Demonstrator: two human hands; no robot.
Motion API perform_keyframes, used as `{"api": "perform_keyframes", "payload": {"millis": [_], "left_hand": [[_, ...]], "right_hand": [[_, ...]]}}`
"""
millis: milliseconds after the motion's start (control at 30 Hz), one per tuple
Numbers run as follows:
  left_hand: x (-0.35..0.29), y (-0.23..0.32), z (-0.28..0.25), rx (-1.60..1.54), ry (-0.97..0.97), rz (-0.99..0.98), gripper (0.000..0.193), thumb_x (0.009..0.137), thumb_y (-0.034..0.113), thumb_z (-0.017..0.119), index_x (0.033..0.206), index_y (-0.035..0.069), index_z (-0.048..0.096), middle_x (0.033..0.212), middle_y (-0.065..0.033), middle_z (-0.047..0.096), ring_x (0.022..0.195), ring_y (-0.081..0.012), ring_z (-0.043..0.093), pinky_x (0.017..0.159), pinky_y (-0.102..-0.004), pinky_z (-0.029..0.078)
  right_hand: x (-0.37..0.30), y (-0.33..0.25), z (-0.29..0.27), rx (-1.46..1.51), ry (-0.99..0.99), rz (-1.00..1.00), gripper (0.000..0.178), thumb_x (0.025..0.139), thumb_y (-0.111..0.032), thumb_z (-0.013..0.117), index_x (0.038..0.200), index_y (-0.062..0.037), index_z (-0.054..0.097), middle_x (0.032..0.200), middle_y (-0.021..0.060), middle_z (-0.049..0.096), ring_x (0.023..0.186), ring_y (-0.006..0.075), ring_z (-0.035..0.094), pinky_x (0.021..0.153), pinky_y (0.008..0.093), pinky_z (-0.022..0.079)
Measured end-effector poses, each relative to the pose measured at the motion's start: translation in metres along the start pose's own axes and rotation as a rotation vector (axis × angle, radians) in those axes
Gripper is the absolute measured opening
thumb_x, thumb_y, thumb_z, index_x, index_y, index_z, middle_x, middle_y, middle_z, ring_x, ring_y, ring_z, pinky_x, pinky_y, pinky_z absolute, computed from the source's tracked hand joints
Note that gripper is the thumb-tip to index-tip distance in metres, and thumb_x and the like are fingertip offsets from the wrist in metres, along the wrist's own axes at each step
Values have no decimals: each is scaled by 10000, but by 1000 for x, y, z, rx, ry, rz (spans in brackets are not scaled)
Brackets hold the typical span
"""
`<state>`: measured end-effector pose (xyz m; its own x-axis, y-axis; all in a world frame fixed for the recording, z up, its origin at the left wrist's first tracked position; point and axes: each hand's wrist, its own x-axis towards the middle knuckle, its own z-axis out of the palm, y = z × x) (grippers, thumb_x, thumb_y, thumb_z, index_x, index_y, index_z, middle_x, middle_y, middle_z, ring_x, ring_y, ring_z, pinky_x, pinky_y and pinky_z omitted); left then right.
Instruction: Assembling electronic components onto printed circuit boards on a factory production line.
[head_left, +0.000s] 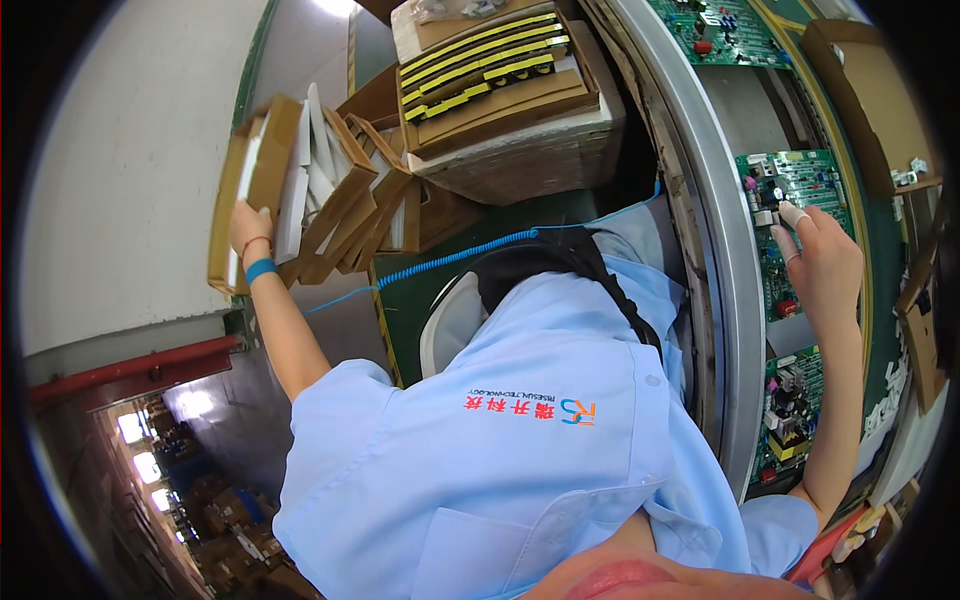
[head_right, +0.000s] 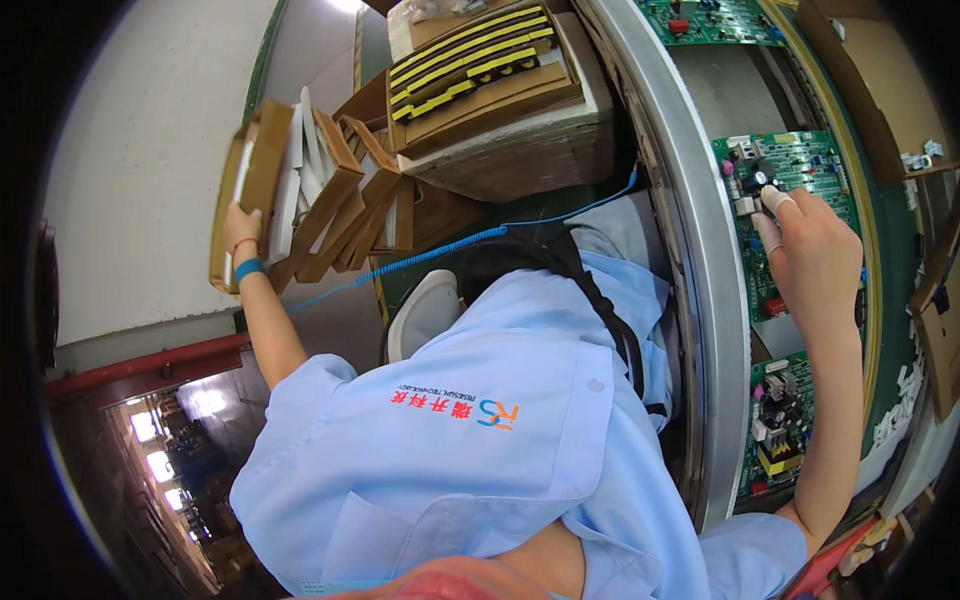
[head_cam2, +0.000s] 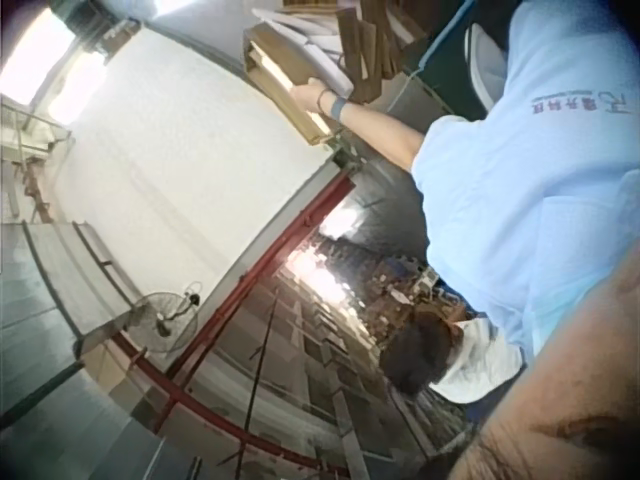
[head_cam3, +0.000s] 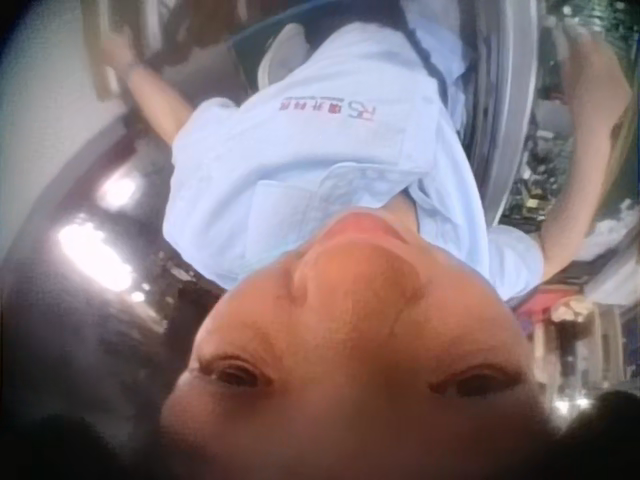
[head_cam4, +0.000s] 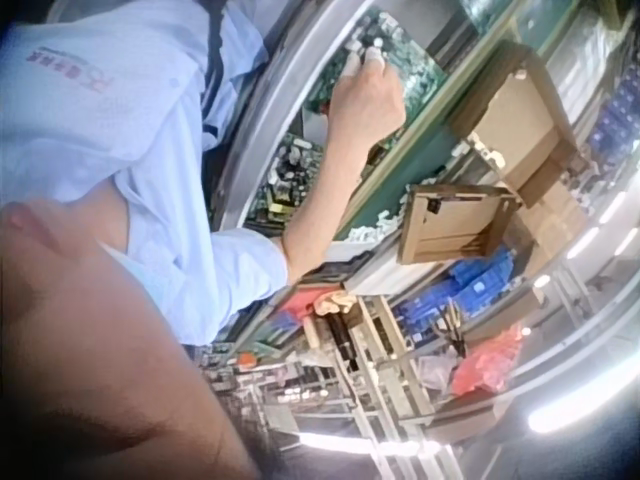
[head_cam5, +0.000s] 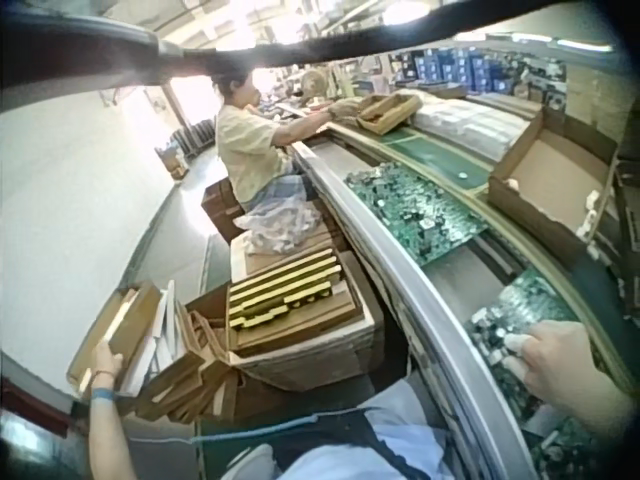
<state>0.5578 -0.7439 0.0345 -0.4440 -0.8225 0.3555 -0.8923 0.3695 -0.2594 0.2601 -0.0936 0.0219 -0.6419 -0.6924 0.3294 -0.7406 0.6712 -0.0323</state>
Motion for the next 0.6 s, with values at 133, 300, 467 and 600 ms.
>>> {"api": "perform_keyframes", "payload": {"millis": [133,300,467,600], "left_hand": [[20,-42,62,20,-117,-9,394,760,267,714,1075,41,647,1066,-232,658,1010,-401,629,866,-453,518],[14,19,-42,275,-121,-187,482,773,430,672,1157,141,638,1168,-127,649,1061,-290,628,864,-452,482],[28,132,-82,-165,345,295,313,826,307,649,1092,145,677,1032,-110,674,954,-302,649,815,-430,506],[20,294,-32,-641,301,903,169,781,126,667,940,149,720,878,-130,667,829,-330,646,749,-405,517]], "right_hand": [[2,-4,-2,0,-3,7,185,787,-142,705,953,-72,660,774,64,588,736,236,615,616,357,487],[1,-3,0,16,9,12,192,773,-127,713,947,-64,663,789,63,597,732,227,612,612,353,489],[1,-9,-3,-13,-36,66,255,769,-101,720,1012,-59,657,821,69,614,736,241,612,608,352,479],[5,-14,-9,34,-52,107,189,755,-96,714,926,-41,655,818,60,609,742,224,614,612,341,493]]}}
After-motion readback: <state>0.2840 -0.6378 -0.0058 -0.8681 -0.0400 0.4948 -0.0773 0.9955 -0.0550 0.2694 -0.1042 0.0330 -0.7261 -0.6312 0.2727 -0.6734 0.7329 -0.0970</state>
